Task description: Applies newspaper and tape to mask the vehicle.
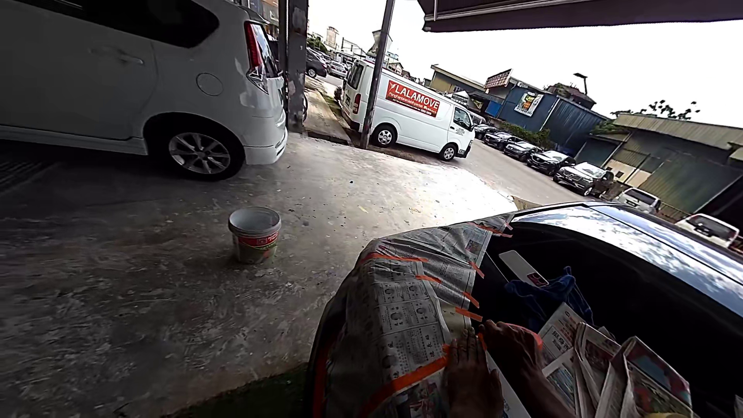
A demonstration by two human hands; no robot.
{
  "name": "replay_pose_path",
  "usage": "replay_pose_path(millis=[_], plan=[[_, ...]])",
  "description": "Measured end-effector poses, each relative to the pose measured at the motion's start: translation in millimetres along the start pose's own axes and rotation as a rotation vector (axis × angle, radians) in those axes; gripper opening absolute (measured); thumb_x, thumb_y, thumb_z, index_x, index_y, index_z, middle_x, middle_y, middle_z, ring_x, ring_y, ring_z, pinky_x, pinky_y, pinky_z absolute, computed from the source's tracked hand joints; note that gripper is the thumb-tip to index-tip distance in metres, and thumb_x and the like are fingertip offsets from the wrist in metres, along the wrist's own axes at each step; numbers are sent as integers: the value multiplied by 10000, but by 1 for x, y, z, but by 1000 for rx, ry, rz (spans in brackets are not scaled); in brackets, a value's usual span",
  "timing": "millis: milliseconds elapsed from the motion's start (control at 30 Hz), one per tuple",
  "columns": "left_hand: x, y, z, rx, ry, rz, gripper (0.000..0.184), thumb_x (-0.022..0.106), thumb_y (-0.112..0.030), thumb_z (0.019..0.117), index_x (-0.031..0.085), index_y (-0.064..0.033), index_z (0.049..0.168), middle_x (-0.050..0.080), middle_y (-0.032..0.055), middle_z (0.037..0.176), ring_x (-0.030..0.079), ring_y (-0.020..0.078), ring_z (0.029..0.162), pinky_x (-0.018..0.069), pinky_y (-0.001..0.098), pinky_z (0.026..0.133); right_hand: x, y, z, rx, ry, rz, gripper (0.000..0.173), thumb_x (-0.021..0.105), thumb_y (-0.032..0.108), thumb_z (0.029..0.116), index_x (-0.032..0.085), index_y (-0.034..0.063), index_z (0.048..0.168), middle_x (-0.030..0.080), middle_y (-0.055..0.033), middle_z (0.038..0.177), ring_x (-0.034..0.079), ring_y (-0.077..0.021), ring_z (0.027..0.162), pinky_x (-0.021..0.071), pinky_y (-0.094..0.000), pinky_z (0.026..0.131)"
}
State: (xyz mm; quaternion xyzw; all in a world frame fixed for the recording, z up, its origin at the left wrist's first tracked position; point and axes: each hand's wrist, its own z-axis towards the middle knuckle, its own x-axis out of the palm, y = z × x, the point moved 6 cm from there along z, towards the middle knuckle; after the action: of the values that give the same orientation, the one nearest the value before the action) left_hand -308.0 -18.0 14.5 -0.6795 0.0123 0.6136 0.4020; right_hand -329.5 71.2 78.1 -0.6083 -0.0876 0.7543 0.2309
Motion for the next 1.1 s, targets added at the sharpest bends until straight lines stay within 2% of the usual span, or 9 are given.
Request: replay_pose_path(millis=[100,200,300,400,467,600,733,900,1100], plan=[[-1,-1,1,12,-15,-22,660,389,-397,1022,390,-23,1566,288,109,1677,246,277,1558,148,536,1253,0,4,-6,32,-207,-23,335,569,331,1000,749,104,831,686,-99,667,716,-274,635,556,-447,579],[1,0,0,19,-23,-18,662,373,-399,1021,389,-25,1567,271,108,1683,228,280,1564,129,538,1258,-1,7,-8,40,-191,-64,341,564,330,1012,747,104,836,688,-98,668,718,-268,644,546,-435,581],[3,-1,2,23,-4,-5,688,376,-422,1017,368,-18,1574,252,121,1688,204,289,1570,115,541,1261,0,4,-3,88,-18,-89,393,490,377,1051,740,105,918,719,-114,758,733,-285,721,547,-452,619],[4,-1,3,20,39,18,712,366,-445,1024,328,-11,1588,213,129,1699,164,291,1580,82,531,1267,-8,1,4,121,288,-30,466,411,472,1070,705,111,1093,745,-145,993,728,-333,949,548,-517,789],[6,0,2,44,32,-4,715,366,-443,1027,325,1,1586,205,138,1699,146,284,1584,64,509,1276,-12,-8,5,59,450,55,484,453,519,1054,688,114,1178,729,-162,1109,699,-358,1062,524,-561,877],[6,0,4,59,15,4,720,327,-461,1039,287,-18,1605,177,114,1710,130,277,1587,42,511,1277,-9,-22,9,-71,565,65,443,423,465,1069,650,160,1297,711,-152,1192,675,-361,1128,508,-593,919],[4,0,4,62,25,2,724,335,-461,1029,311,-8,1594,188,119,1707,118,266,1590,31,514,1276,-20,-14,8,25,503,-64,444,386,445,1078,673,129,1197,728,-167,1100,695,-362,1064,517,-557,872],[6,1,4,69,-7,-3,713,330,-453,1026,345,-3,1579,225,123,1697,139,249,1587,29,503,1280,-17,-15,7,184,432,19,440,409,454,1036,725,147,1055,746,-131,1049,704,-324,1042,510,-550,854],[4,1,5,62,12,-39,707,347,-448,1021,348,-18,1583,206,114,1704,103,244,1592,6,506,1279,-19,-10,4,349,370,79,412,443,440,1025,732,148,997,751,-116,1042,708,-314,1033,513,-544,830]])
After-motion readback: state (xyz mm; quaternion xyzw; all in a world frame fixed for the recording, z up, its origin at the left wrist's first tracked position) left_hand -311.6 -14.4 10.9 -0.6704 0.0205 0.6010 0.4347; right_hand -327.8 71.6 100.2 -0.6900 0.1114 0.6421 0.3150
